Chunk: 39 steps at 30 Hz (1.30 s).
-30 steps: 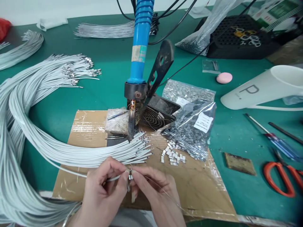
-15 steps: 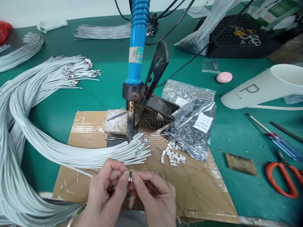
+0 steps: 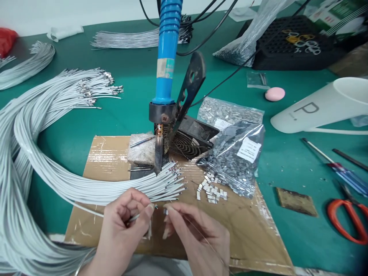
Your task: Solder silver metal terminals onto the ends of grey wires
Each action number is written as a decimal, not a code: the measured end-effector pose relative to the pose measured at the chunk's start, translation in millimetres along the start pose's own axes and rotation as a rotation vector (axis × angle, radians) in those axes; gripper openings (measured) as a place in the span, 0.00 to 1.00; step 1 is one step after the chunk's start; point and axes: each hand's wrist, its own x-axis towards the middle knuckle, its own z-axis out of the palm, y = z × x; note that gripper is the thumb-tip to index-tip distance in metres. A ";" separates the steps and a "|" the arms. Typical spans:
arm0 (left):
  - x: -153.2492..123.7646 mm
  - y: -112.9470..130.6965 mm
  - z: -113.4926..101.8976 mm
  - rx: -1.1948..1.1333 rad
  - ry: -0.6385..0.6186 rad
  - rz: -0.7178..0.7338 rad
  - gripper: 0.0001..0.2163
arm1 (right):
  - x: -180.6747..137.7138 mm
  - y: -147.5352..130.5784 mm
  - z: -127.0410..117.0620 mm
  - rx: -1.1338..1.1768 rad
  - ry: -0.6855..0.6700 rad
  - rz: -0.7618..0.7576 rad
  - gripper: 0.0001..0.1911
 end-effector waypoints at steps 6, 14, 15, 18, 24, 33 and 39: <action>-1.2 3.9 -0.9 -0.051 -0.027 -0.001 0.10 | 4.2 -3.7 -0.7 -0.033 -0.123 -0.062 0.07; -0.9 4.5 -1.8 -0.062 -0.054 -0.004 0.10 | 3.9 -3.3 0.0 -0.008 -0.125 -0.051 0.06; -0.8 4.2 -2.2 -0.062 -0.061 -0.013 0.11 | 4.0 -3.5 -0.1 0.003 -0.110 -0.047 0.05; -0.5 3.5 -3.2 -0.045 -0.068 -0.017 0.11 | 4.9 -4.0 -1.1 0.017 -0.083 -0.051 0.05; -0.4 3.8 -2.9 -0.009 -0.051 0.007 0.10 | 5.1 -2.9 -3.1 -0.034 -0.128 -0.062 0.05; -0.2 0.7 -4.1 -0.009 -0.059 0.006 0.12 | 4.4 -4.7 -0.9 -0.022 -0.097 -0.060 0.05; 0.9 -5.5 -6.5 -0.006 -0.081 0.068 0.08 | 4.9 -2.8 -0.1 0.060 -0.019 0.057 0.02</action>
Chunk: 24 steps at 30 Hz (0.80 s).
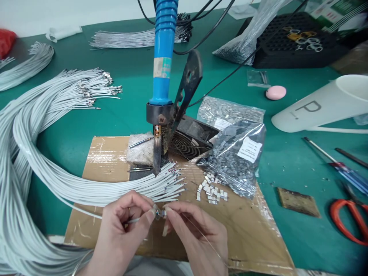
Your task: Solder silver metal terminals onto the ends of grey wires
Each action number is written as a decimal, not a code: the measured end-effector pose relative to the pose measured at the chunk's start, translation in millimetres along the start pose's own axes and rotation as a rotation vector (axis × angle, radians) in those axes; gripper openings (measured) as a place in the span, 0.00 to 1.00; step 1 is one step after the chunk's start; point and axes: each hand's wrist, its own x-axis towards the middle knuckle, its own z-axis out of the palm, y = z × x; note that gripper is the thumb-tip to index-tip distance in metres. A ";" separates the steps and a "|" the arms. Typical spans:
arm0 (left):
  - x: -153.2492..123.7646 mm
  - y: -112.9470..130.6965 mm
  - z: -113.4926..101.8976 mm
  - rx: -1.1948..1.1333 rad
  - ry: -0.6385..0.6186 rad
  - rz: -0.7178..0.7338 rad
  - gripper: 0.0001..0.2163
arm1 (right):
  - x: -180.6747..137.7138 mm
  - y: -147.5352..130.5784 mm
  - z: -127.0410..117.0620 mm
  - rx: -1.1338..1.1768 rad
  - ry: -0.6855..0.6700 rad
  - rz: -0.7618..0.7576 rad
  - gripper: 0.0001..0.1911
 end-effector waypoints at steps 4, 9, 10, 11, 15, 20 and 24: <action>-0.1 1.2 2.3 0.029 0.026 0.029 0.07 | 2.4 -3.2 0.9 -0.023 -0.060 -0.045 0.04; 1.1 3.4 2.4 0.104 0.035 0.062 0.07 | 4.6 -7.6 0.6 -0.085 -0.095 -0.078 0.05; 1.4 3.6 2.2 0.117 0.034 0.064 0.07 | 4.8 -7.7 0.4 -0.095 -0.099 -0.084 0.05; 1.6 3.7 2.0 0.125 0.032 0.066 0.07 | 4.9 -7.6 0.2 -0.103 -0.102 -0.089 0.05; 2.0 4.0 2.3 0.108 0.030 0.073 0.07 | 5.3 -6.6 -0.4 -0.132 -0.110 -0.121 0.06; 2.3 6.1 3.4 0.095 0.036 0.043 0.07 | 6.1 -6.8 -0.8 -0.140 -0.123 -0.123 0.07; 3.5 7.5 3.3 0.095 0.042 0.037 0.07 | 6.5 -7.0 -0.2 -0.147 -0.109 -0.139 0.07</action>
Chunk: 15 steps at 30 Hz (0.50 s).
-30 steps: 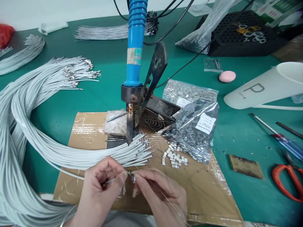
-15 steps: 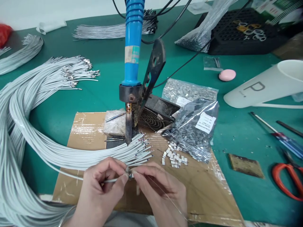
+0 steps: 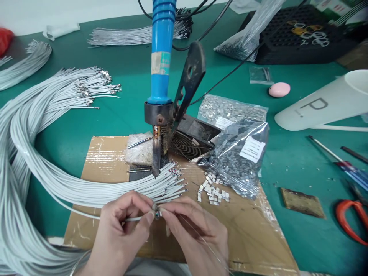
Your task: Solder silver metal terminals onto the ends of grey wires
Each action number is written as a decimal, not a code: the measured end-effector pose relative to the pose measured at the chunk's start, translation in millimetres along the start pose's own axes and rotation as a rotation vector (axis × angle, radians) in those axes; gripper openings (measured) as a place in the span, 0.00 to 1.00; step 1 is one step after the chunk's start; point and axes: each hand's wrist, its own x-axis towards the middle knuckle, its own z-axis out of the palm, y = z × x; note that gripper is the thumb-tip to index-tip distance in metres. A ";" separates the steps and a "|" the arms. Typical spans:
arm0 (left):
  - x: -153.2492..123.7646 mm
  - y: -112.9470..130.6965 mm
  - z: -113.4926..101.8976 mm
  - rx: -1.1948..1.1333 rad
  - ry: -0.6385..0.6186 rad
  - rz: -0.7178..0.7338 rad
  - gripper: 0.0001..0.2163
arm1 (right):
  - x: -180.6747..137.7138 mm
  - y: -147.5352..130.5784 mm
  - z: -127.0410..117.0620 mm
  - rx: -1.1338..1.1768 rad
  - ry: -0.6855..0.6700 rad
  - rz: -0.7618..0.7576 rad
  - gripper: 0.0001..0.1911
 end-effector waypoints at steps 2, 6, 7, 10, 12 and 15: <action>0.7 0.2 -0.2 -0.009 -0.005 -0.010 0.07 | 0.3 0.0 0.7 0.000 0.015 -0.013 0.08; 1.5 0.3 -0.3 -0.005 -0.009 -0.011 0.06 | 1.2 0.9 1.4 -0.042 0.019 -0.065 0.08; 1.6 0.1 -0.3 -0.004 -0.008 -0.012 0.06 | 1.5 1.4 1.2 -0.057 0.018 -0.080 0.09; 2.0 -1.1 -0.5 -0.014 -0.012 -0.021 0.06 | 2.2 3.2 0.2 -0.071 0.013 -0.097 0.09; 2.2 -2.3 -0.5 -0.030 -0.027 -0.018 0.06 | 2.4 3.9 -0.3 -0.065 0.006 -0.089 0.10; 2.7 -3.5 -0.3 -0.040 -0.040 -0.011 0.06 | 2.4 3.7 -0.5 -0.060 0.005 -0.076 0.10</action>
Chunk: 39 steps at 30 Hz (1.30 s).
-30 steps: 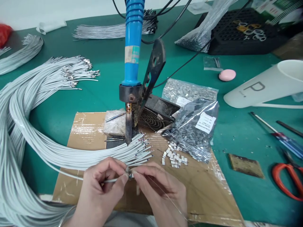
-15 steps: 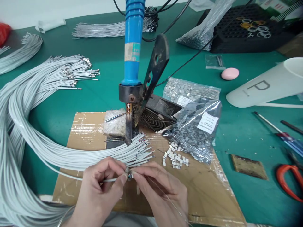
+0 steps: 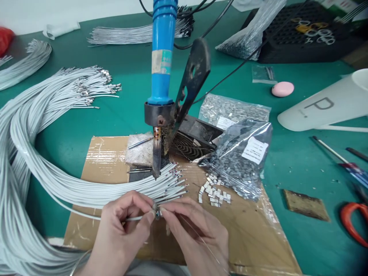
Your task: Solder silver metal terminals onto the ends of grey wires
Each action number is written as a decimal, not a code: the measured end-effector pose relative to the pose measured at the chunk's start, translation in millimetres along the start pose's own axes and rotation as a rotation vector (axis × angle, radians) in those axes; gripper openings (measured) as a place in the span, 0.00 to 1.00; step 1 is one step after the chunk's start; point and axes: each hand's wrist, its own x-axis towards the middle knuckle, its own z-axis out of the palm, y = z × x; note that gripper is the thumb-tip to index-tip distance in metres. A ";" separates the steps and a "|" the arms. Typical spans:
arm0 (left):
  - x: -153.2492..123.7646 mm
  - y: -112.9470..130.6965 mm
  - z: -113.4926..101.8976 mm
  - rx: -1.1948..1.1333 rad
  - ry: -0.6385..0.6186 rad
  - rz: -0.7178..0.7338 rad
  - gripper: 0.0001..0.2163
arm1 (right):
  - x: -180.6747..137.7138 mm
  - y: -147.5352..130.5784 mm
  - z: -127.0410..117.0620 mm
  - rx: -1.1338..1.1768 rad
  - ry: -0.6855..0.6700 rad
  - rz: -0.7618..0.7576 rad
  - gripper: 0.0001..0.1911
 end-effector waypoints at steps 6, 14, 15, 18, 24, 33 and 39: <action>1.9 2.1 2.1 0.020 0.003 0.008 0.06 | -0.3 0.3 1.0 0.004 0.002 0.028 0.08; 8.2 2.5 4.3 0.047 0.045 0.043 0.07 | 2.4 5.4 -9.1 -0.104 0.031 -0.049 0.14; 9.7 1.2 3.7 0.042 0.055 0.054 0.07 | 2.9 5.9 -11.2 -0.134 0.016 -0.078 0.14; 15.9 -2.2 0.8 0.018 0.045 0.106 0.07 | 2.0 5.6 -13.8 -0.207 -0.043 -0.136 0.15; 28.2 4.8 -0.9 0.043 0.041 0.160 0.06 | 1.7 -0.2 -8.6 -0.267 0.037 -0.094 0.09; 32.9 9.5 3.0 0.002 0.011 0.165 0.06 | 15.9 -1.2 -7.9 -0.282 -0.021 -0.236 0.12; 36.5 16.0 4.7 0.018 0.020 0.172 0.06 | 11.7 -10.9 3.3 -0.089 0.043 -0.068 0.12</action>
